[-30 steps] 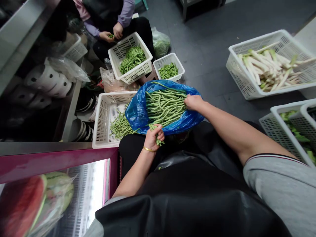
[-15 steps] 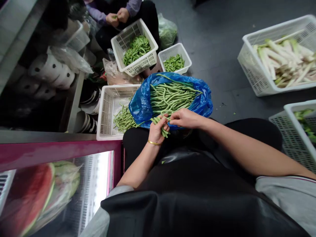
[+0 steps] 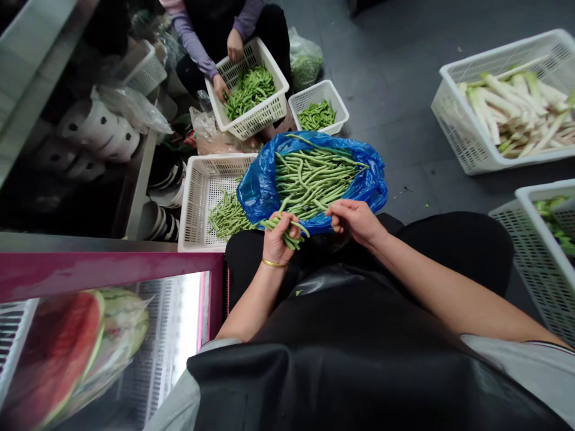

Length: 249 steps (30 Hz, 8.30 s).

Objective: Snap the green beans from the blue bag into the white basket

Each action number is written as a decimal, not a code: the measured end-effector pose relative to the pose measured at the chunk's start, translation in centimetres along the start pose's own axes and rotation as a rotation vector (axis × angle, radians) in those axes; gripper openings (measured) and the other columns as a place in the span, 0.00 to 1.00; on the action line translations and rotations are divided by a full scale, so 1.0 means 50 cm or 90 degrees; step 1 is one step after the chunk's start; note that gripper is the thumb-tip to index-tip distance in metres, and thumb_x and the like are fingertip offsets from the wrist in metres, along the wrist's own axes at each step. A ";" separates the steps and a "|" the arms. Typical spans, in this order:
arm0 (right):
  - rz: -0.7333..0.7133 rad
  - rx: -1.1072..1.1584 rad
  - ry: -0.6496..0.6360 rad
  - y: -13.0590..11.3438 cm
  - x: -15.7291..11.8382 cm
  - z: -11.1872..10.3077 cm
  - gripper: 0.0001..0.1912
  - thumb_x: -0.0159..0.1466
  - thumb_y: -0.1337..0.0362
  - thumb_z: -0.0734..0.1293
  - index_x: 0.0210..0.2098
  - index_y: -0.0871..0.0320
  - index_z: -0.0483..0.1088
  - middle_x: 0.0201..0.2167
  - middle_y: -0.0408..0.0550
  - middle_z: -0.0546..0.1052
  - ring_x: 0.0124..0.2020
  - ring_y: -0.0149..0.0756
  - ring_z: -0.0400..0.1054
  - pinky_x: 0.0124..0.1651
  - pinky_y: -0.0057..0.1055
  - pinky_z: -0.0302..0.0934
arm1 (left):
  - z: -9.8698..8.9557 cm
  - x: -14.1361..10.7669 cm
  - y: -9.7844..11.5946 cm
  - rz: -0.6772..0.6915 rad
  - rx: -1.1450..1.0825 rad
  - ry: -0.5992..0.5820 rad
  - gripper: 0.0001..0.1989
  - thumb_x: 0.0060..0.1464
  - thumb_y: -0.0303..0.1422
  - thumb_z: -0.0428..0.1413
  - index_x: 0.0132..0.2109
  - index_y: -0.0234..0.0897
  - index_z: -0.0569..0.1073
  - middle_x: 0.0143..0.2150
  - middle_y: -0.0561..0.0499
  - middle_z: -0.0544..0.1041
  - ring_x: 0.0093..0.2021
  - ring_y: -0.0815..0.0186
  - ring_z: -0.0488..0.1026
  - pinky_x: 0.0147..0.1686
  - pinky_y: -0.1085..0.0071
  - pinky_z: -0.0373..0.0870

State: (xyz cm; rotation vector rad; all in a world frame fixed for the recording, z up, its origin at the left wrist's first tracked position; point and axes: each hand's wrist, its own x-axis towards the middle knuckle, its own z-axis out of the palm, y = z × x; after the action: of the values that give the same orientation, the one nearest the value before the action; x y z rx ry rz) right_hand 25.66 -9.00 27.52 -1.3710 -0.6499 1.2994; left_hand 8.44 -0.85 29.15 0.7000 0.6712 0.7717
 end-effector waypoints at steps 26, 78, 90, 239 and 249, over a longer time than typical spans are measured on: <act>-0.210 -0.234 0.087 -0.050 0.007 0.015 0.25 0.64 0.47 0.60 0.18 0.57 0.63 0.12 0.41 0.62 0.16 0.28 0.58 0.22 0.27 0.53 | -0.013 -0.012 0.000 -0.200 0.356 -0.204 0.17 0.43 0.40 0.65 0.33 0.31 0.73 0.20 0.53 0.73 0.16 0.77 0.60 0.17 0.78 0.55; -0.119 -0.309 -0.108 0.002 -0.113 0.043 0.16 0.63 0.52 0.62 0.29 0.57 0.71 0.21 0.45 0.72 0.22 0.32 0.66 0.27 0.29 0.60 | 0.005 -0.006 -0.081 -0.209 0.132 0.056 0.17 0.39 0.39 0.65 0.31 0.34 0.68 0.24 0.52 0.74 0.20 0.71 0.69 0.21 0.75 0.63; -0.140 -0.649 0.060 -0.033 -0.105 -0.016 0.19 0.58 0.45 0.65 0.25 0.55 0.64 0.19 0.44 0.68 0.20 0.32 0.59 0.26 0.30 0.47 | 0.020 -0.035 -0.070 -0.153 0.280 -0.091 0.21 0.42 0.43 0.65 0.34 0.35 0.66 0.26 0.52 0.75 0.22 0.70 0.71 0.24 0.75 0.65; -0.041 -0.767 -0.371 0.044 -0.068 -0.034 0.08 0.58 0.63 0.66 0.32 0.60 0.75 0.30 0.52 0.75 0.32 0.39 0.70 0.33 0.30 0.60 | 0.062 -0.023 -0.036 -0.183 0.316 -0.250 0.20 0.48 0.47 0.61 0.34 0.30 0.76 0.24 0.49 0.75 0.22 0.74 0.66 0.25 0.76 0.63; -0.125 -0.214 -0.044 -0.097 -0.066 -0.031 0.16 0.59 0.52 0.67 0.32 0.59 0.71 0.18 0.41 0.68 0.19 0.28 0.62 0.24 0.27 0.57 | 0.056 -0.068 -0.020 -0.252 0.369 -0.352 0.25 0.54 0.51 0.52 0.43 0.31 0.73 0.15 0.61 0.56 0.15 0.77 0.50 0.17 0.77 0.45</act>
State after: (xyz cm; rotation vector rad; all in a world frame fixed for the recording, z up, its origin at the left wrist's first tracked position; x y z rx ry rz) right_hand 27.60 -11.22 32.80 -1.4906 -1.0601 1.1173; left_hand 9.07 -4.93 30.96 1.2035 0.4950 -0.0117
